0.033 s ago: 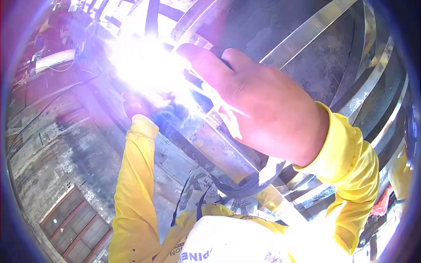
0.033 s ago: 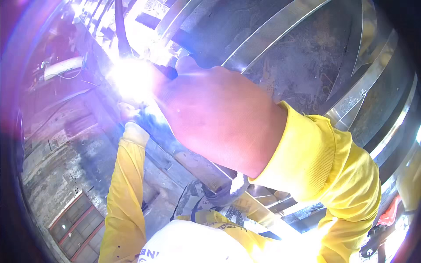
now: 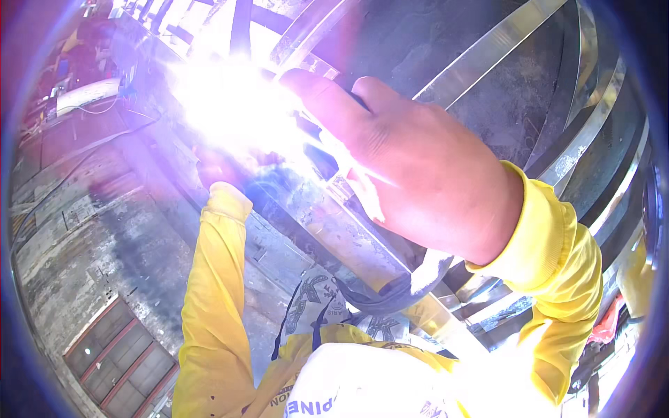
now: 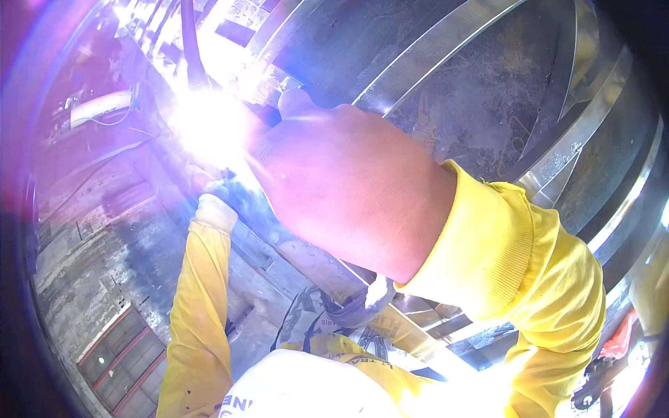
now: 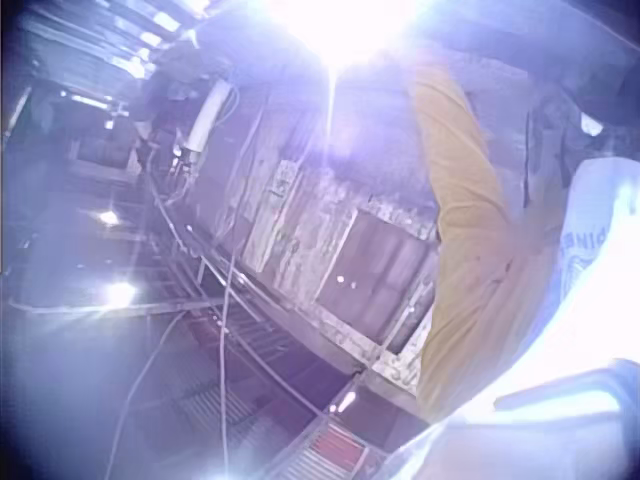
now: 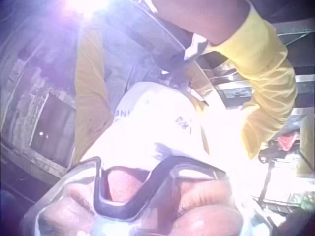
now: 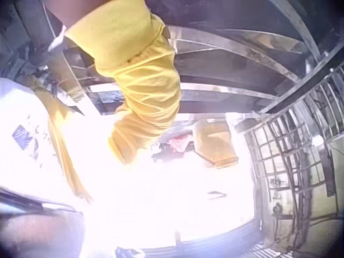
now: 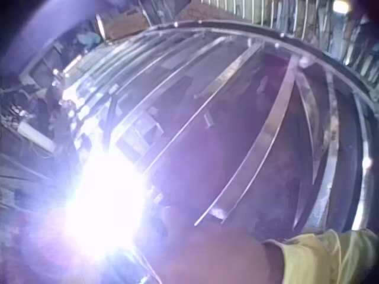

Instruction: The person welds a curved metal frame part with a welding torch and a welding rod.

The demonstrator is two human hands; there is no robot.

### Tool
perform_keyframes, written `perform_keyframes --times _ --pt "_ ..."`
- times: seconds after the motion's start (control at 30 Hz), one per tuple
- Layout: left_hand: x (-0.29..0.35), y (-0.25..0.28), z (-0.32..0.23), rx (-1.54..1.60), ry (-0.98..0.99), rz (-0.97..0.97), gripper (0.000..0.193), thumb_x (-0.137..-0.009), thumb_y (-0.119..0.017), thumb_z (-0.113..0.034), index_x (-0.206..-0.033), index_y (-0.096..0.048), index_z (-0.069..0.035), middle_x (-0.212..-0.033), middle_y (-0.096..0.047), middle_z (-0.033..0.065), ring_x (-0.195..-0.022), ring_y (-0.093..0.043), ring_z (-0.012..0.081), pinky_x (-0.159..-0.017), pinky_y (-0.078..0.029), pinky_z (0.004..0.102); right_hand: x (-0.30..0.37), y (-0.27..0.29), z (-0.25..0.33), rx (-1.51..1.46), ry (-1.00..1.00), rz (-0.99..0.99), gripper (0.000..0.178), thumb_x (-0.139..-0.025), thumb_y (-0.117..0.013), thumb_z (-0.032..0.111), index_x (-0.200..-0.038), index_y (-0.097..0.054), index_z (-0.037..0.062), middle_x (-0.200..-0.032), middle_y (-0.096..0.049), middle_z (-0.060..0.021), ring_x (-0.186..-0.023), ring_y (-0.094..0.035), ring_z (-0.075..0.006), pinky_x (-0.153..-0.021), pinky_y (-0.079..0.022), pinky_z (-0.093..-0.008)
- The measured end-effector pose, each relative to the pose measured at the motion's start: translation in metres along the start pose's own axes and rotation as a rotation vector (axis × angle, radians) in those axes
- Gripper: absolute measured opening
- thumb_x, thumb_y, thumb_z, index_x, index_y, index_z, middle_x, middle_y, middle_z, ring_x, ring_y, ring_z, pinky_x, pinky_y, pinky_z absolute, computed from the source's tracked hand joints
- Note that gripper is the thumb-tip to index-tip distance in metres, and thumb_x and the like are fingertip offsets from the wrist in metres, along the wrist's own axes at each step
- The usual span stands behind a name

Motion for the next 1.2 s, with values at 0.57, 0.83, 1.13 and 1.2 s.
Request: perform_keyframes --times 0.57,0.83,1.13,1.2 --pt "0.000 -0.031 -0.048 0.039 0.034 -0.052 0.092 -0.111 -0.045 -0.069 -0.154 -0.062 0.011 -0.152 -0.069 0.0290 -0.131 -0.071 0.0458 -0.112 -0.057 0.0511 -0.004 0.002 0.006 0.057 -0.058 0.041 0.046 -0.108 -0.060 0.013 -0.152 -0.052 0.0087 -0.099 -0.071 -0.0271 -0.078 -0.080 -0.0453 -0.066 -0.067 -0.0502" --pt "0.018 -0.046 -0.099 0.129 0.154 -0.128 0.092 -0.112 -0.045 -0.069 -0.154 -0.061 0.011 -0.154 -0.068 0.0292 -0.131 -0.071 0.0459 -0.112 -0.057 0.0506 -0.005 0.003 0.009 0.077 -0.077 0.067 0.044 -0.108 -0.061 0.013 -0.151 -0.053 0.0091 -0.099 -0.071 -0.0272 -0.078 -0.080 -0.0453 -0.067 -0.067 -0.0508" --pt "0.090 -0.035 -0.136 0.238 0.306 -0.199 0.091 -0.112 -0.045 -0.068 -0.155 -0.060 0.011 -0.155 -0.067 0.0293 -0.131 -0.071 0.0460 -0.112 -0.058 0.0501 0.001 0.003 0.003 -0.007 0.041 -0.084 0.056 -0.102 -0.062 0.004 -0.157 -0.053 0.0095 -0.103 -0.072 -0.0302 -0.080 -0.081 -0.0451 -0.069 -0.068 -0.0501" --pt "0.094 -0.034 -0.153 0.259 0.327 -0.228 0.091 -0.113 -0.045 -0.068 -0.155 -0.060 0.011 -0.155 -0.067 0.0294 -0.131 -0.071 0.0460 -0.112 -0.058 0.0500 -0.001 0.002 0.005 0.110 -0.036 0.069 0.055 -0.103 -0.062 0.004 -0.157 -0.052 0.0092 -0.102 -0.072 -0.0297 -0.078 -0.081 -0.0449 -0.067 -0.068 -0.0502"
Point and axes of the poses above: each hand's wrist, its own x-axis away from the middle knuckle, its own y-axis out of the back of the hand, z = x × y, the point moved 4 cm from there along -x, towards the middle knuckle
